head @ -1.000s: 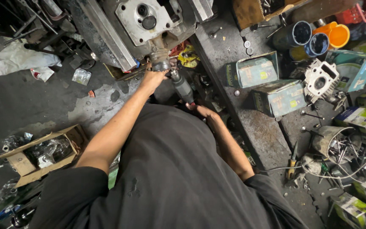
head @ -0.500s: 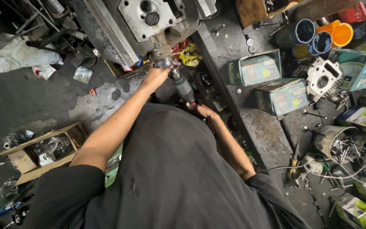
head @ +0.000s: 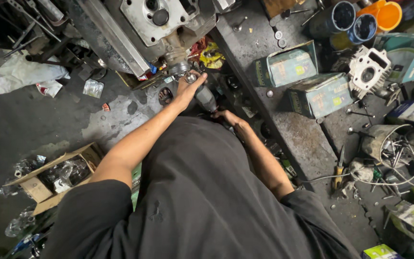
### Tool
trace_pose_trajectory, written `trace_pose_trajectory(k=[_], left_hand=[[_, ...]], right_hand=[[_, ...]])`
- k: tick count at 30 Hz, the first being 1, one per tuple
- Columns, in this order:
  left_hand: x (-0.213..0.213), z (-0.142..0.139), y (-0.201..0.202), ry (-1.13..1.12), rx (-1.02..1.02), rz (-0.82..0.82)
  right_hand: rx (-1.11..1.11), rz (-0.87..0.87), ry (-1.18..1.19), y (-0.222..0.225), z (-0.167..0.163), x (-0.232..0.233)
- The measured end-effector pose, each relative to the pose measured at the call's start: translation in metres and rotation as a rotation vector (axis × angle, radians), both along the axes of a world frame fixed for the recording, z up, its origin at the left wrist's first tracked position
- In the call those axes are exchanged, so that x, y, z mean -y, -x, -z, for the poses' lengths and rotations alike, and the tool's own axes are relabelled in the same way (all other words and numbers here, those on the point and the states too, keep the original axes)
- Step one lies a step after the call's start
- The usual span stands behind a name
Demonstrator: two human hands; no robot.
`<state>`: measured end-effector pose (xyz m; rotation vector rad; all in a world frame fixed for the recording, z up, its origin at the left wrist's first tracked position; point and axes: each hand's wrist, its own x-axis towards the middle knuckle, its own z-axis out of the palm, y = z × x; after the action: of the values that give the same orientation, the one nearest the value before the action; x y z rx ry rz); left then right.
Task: The person works on a motorcycle cylinder head clamped in a bench vise. They seat a valve into the head, pour liquid from a plastic bottle over the area, fit a component onto the valve stem, and use a cordless drill to press and rotate the valve against the seat, repeating the lapping action.
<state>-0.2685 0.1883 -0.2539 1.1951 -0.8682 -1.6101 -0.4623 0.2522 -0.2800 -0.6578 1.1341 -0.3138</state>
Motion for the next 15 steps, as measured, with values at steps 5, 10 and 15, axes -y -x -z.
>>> trace_pose_trajectory(k=[5, 10, 15], left_hand=[[0.0012, 0.0003, 0.0078, -0.116, 0.067, -0.048], [0.0011, -0.0018, 0.0096, -0.059, 0.122, -0.037], [-0.0014, -0.0028, 0.0088, -0.026, 0.185, 0.005]], right_hand=[[-0.064, 0.015, -0.020, -0.0006, -0.0052, -0.0020], [-0.057, 0.030, -0.053, -0.0012, -0.0094, -0.0015], [-0.009, 0.002, 0.039, -0.0032, -0.0090, 0.0001]])
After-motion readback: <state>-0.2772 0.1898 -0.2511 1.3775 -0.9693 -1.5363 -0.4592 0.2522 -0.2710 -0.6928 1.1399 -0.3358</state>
